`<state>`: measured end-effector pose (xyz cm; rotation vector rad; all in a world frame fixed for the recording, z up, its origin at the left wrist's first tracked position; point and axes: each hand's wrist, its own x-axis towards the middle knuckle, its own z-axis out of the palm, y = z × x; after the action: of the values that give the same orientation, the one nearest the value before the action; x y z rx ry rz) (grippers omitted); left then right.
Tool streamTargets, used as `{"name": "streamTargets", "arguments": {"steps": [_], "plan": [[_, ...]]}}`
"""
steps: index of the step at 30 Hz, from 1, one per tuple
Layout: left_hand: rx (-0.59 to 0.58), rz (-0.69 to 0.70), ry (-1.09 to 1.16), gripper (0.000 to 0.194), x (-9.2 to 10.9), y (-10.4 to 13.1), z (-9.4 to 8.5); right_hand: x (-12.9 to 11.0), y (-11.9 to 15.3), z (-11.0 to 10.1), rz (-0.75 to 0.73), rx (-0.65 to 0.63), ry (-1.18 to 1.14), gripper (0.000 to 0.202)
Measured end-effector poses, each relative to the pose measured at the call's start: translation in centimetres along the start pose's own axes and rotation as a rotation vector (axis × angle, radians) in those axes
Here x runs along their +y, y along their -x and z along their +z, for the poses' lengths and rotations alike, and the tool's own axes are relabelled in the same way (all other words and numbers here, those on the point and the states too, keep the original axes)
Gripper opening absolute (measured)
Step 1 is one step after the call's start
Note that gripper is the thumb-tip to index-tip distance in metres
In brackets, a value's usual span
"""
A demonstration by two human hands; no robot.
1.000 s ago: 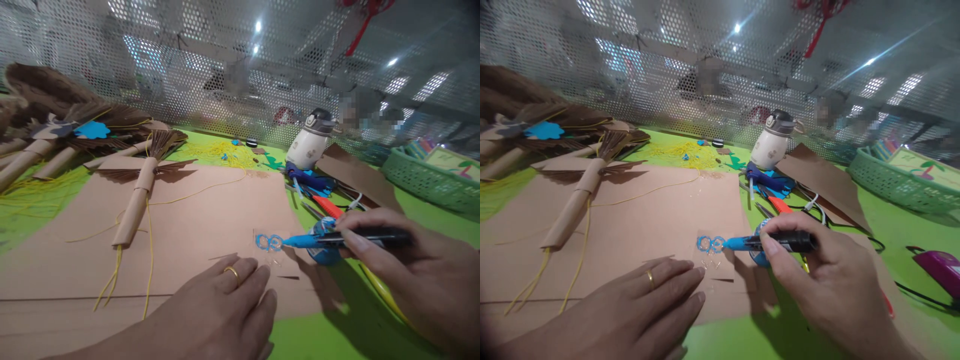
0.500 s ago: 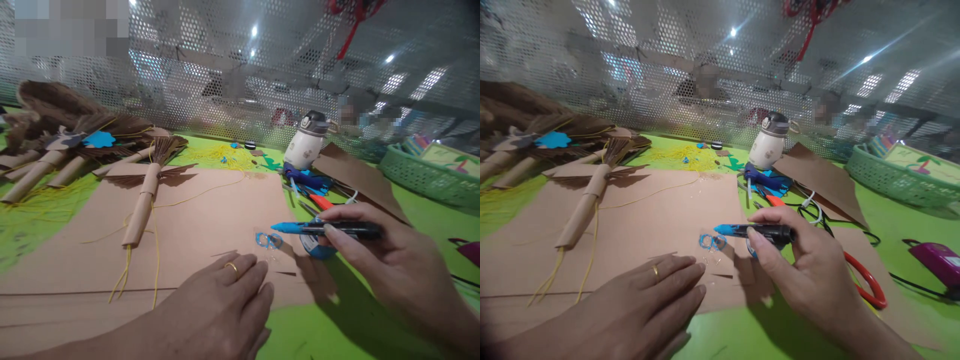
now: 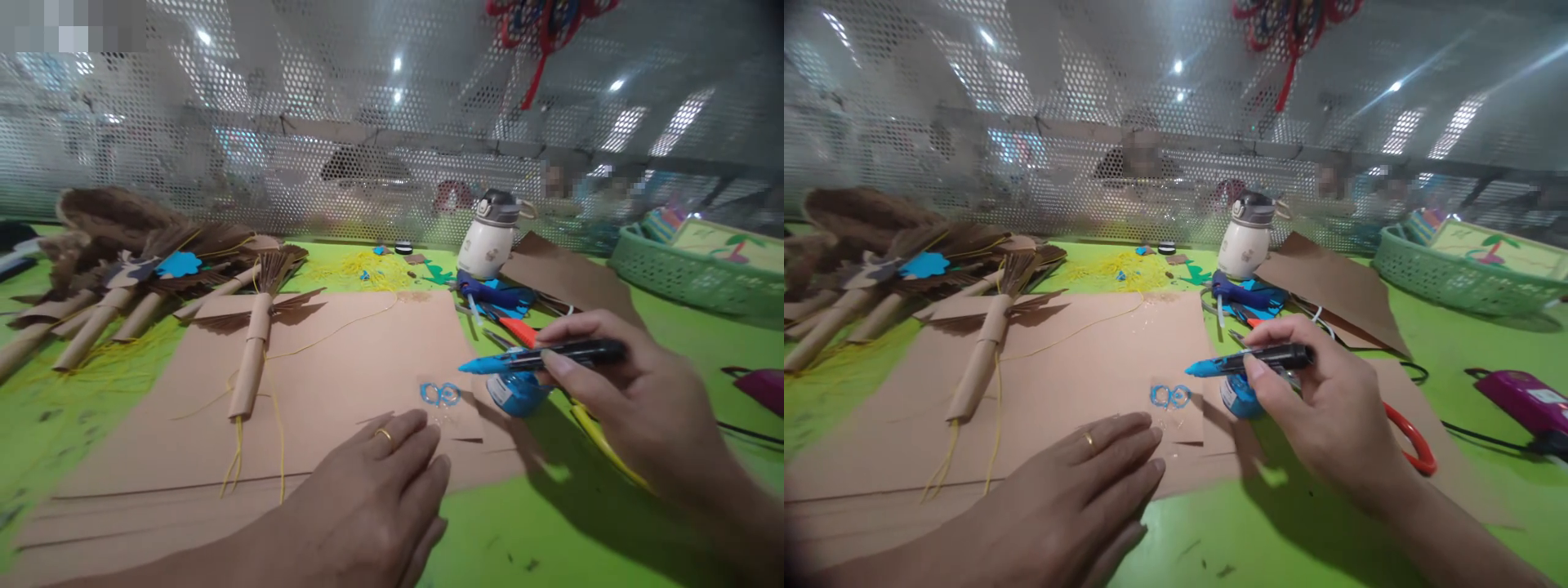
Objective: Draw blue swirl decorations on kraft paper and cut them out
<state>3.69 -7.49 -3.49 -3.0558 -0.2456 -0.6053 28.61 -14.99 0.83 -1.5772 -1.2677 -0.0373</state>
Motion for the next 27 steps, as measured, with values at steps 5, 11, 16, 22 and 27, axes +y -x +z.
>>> {"name": "streamTargets", "arguments": {"steps": [5,11,16,22,27], "plan": [[-0.081,0.046,0.033,0.034,-0.5,0.0,0.4,-0.3,-0.6,0.0,0.006,0.007,-0.059,0.002],[-0.092,0.021,0.105,0.03,-0.8,0.0,0.4,-0.1,-0.4,0.0,-0.014,-0.047,-0.096,0.004],[-0.049,0.029,0.114,0.028,-0.7,0.1,0.4,0.6,-0.2,0.3,0.004,-0.04,-0.101,0.003],[-0.068,0.045,0.092,0.028,-0.8,0.2,0.5,-1.6,-1.3,-0.3,-0.007,-0.118,-0.021,0.01],[-0.047,0.042,0.061,0.026,-0.7,0.2,0.6,-4.4,-2.3,0.3,-0.083,-0.283,0.049,0.008]]}}
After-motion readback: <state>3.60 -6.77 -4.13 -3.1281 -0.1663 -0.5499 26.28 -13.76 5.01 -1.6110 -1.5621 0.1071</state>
